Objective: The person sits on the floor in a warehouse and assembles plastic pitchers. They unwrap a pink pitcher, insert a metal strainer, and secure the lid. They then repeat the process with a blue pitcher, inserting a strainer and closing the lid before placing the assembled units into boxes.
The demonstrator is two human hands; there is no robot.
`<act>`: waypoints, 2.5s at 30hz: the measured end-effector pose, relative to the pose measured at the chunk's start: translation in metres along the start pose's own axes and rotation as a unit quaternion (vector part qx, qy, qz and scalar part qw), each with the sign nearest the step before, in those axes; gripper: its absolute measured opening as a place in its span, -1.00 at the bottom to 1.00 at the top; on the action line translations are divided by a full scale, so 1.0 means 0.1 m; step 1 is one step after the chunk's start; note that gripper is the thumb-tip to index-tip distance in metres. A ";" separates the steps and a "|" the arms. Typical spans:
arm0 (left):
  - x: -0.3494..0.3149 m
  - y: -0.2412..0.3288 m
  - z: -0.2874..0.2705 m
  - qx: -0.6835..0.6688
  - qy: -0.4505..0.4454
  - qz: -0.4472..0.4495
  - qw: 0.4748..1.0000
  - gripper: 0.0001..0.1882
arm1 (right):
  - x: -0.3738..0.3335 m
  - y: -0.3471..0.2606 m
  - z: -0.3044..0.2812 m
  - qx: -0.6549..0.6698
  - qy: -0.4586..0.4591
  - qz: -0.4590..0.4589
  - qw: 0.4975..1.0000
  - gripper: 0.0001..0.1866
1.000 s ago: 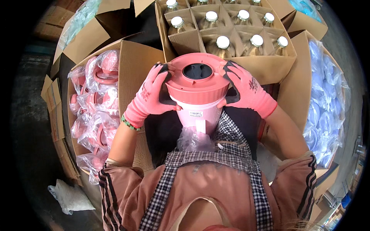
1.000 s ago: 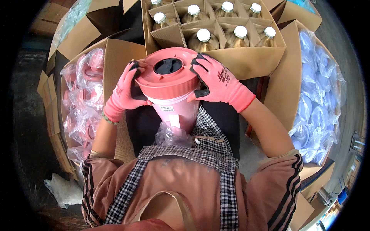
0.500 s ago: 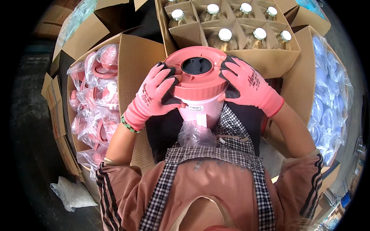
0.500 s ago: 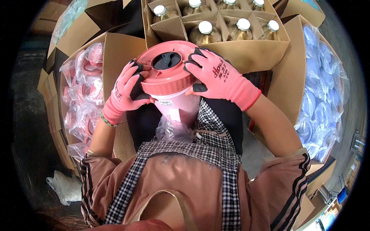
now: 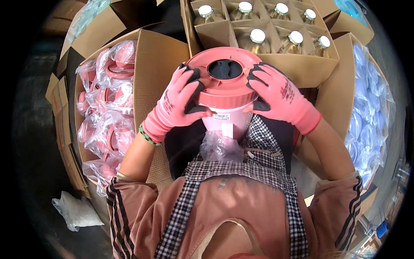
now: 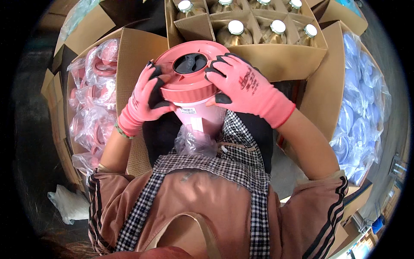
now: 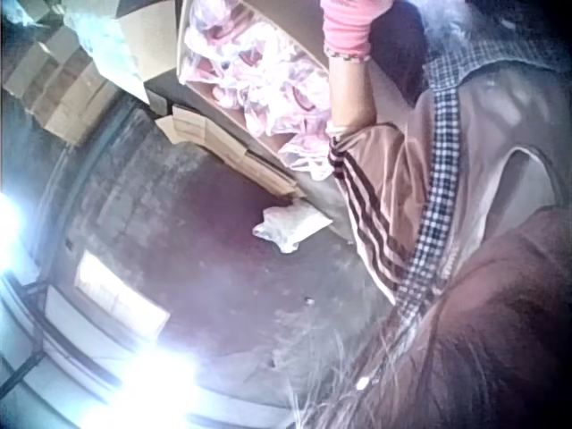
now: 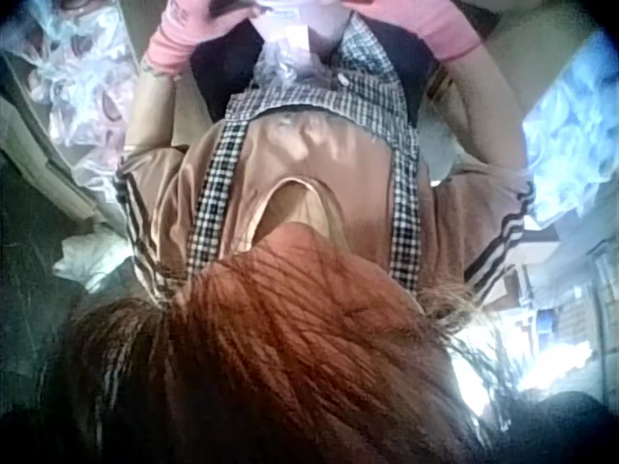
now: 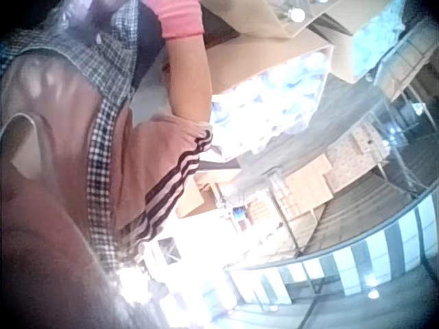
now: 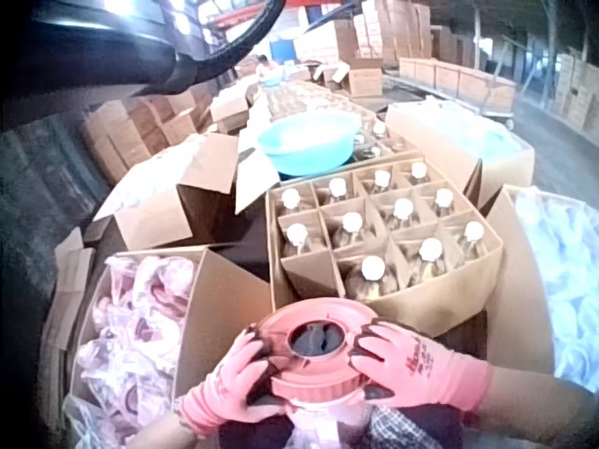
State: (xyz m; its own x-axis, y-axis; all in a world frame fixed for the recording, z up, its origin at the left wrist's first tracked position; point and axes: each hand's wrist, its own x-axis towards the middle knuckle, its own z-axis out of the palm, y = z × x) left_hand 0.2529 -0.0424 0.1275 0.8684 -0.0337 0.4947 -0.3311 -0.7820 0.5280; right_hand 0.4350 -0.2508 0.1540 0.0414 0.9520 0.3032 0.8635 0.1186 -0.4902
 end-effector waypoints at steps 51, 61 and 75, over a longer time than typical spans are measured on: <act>0.01 -0.05 -0.11 0.092 -0.107 0.031 0.990 -0.23 | -0.17 -0.12 0.15 -0.058 0.068 -0.050 0.995 -0.53; -0.03 0.05 -0.02 0.122 -0.062 0.090 0.986 -0.36 | -0.16 -0.21 0.18 -0.096 0.049 -0.037 0.993 -0.52; 0.03 0.31 0.05 0.149 -0.059 0.080 0.984 -0.38 | -0.15 -0.38 0.15 -0.143 0.049 -0.029 0.988 -0.53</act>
State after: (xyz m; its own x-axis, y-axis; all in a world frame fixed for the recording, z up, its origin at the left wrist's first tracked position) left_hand 0.2468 -0.0695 0.1420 0.8571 -0.2287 0.4616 -0.3586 -0.9082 0.2157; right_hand 0.3939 -0.2654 0.1554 0.0242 0.9125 0.4083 0.9719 0.0741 -0.2232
